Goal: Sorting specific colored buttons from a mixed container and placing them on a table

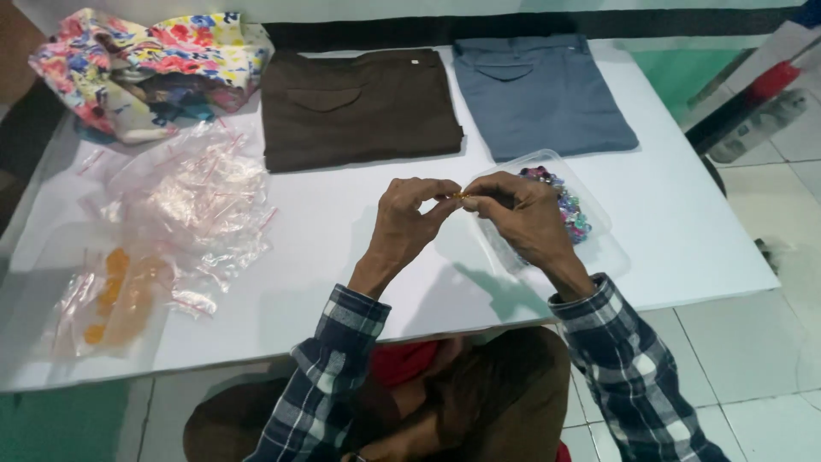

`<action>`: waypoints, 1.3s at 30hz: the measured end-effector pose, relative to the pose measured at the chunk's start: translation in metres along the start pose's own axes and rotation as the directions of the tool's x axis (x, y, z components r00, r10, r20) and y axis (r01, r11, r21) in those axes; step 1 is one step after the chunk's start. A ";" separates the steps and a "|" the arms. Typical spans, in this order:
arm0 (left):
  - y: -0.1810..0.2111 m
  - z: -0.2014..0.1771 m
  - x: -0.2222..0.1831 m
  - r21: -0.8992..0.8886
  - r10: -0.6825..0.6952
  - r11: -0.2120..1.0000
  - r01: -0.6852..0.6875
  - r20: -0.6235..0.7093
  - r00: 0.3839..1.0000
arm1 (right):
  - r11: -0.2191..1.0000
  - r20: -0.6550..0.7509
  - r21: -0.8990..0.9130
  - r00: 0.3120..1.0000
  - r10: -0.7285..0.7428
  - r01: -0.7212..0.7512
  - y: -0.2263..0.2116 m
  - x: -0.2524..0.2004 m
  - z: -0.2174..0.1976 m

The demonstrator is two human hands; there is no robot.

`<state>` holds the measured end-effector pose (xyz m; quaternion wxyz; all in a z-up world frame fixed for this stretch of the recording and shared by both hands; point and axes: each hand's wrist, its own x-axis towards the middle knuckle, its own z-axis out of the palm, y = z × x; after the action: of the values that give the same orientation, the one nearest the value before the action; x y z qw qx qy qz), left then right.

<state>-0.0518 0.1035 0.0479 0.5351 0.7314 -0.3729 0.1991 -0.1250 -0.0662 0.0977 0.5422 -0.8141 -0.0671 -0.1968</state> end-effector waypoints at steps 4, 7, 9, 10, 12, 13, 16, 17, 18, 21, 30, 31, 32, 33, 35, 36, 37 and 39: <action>-0.012 -0.042 -0.025 0.058 -0.018 0.998 0.021 -0.037 0.999 | 1.000 -0.011 0.025 1.000 0.018 -0.018 0.003 -0.007 0.050; -0.038 -0.063 -0.046 -0.007 -0.031 1.000 0.030 -0.044 0.999 | 1.000 0.005 -0.021 1.000 -0.004 0.004 0.025 -0.008 0.091; -0.056 -0.072 -0.063 0.064 -0.191 0.980 0.188 0.037 0.981 | 0.995 0.020 0.049 0.996 0.084 -0.085 0.050 -0.012 0.117; -0.063 -0.074 -0.068 0.068 -0.194 0.979 0.192 0.032 0.980 | 0.995 0.027 0.051 0.996 0.083 -0.084 0.059 -0.014 0.127; -0.078 -0.078 -0.080 0.147 -0.237 0.962 0.229 0.041 0.971 | 0.993 0.026 0.021 0.993 0.117 -0.117 0.076 -0.018 0.146; -0.078 -0.082 -0.084 0.150 -0.238 0.961 0.230 0.036 0.971 | 0.993 0.031 0.023 0.993 0.114 -0.114 0.082 -0.021 0.152; -0.077 -0.092 -0.091 0.273 -0.246 0.936 0.222 0.058 0.968 | 0.985 0.043 -0.039 0.985 0.168 -0.167 0.094 -0.029 0.167; -0.076 -0.094 -0.093 0.297 -0.261 0.926 0.232 0.059 0.964 | 0.989 0.007 -0.062 0.991 0.132 -0.131 0.095 -0.031 0.169; -0.075 -0.093 -0.096 0.314 -0.279 0.917 0.245 0.065 0.958 | 0.990 -0.031 -0.090 0.994 0.101 -0.104 0.097 -0.035 0.170; -0.089 -0.087 -0.107 0.355 -0.375 0.880 0.315 0.115 0.920 | 0.984 -0.034 -0.172 0.999 0.031 -0.036 0.098 -0.039 0.173; -0.102 -0.087 -0.112 0.258 -0.412 0.891 0.373 0.119 0.903 | 0.926 0.010 -0.376 0.999 -0.039 0.040 0.086 -0.038 0.172; -0.101 -0.087 -0.112 0.257 -0.413 0.891 0.374 0.121 0.903 | 0.926 0.010 -0.377 0.999 -0.036 0.037 0.089 -0.039 0.172; -0.101 -0.087 -0.113 0.257 -0.406 0.894 0.368 0.112 0.907 | 0.926 0.022 -0.376 0.999 -0.036 0.042 0.092 -0.039 0.171; -0.101 -0.087 -0.113 0.256 -0.398 0.896 0.362 0.104 0.911 | 0.926 0.034 -0.375 0.999 -0.036 0.046 0.096 -0.039 0.170; -0.100 -0.089 -0.111 0.262 -0.390 0.899 0.352 0.108 0.915 | 0.923 0.039 -0.382 0.999 -0.032 0.044 0.097 -0.038 0.171; -0.099 -0.087 -0.110 0.268 -0.378 0.902 0.339 0.111 0.919 | 0.920 0.042 -0.389 0.999 -0.032 0.045 0.098 -0.039 0.170; -0.105 -0.086 -0.113 0.261 -0.376 0.905 0.335 0.125 0.918 | 0.918 0.031 -0.394 0.999 -0.022 0.033 0.100 -0.040 0.171; -0.118 -0.082 -0.114 0.273 -0.353 0.910 0.313 0.112 0.929 | 0.927 0.024 -0.374 1.000 -0.018 0.026 0.103 -0.038 0.172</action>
<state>-0.0261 0.2352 -0.0771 0.4330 0.8596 -0.2556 0.0910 -0.0842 0.0524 -0.0636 0.3743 -0.9036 -0.0430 -0.2038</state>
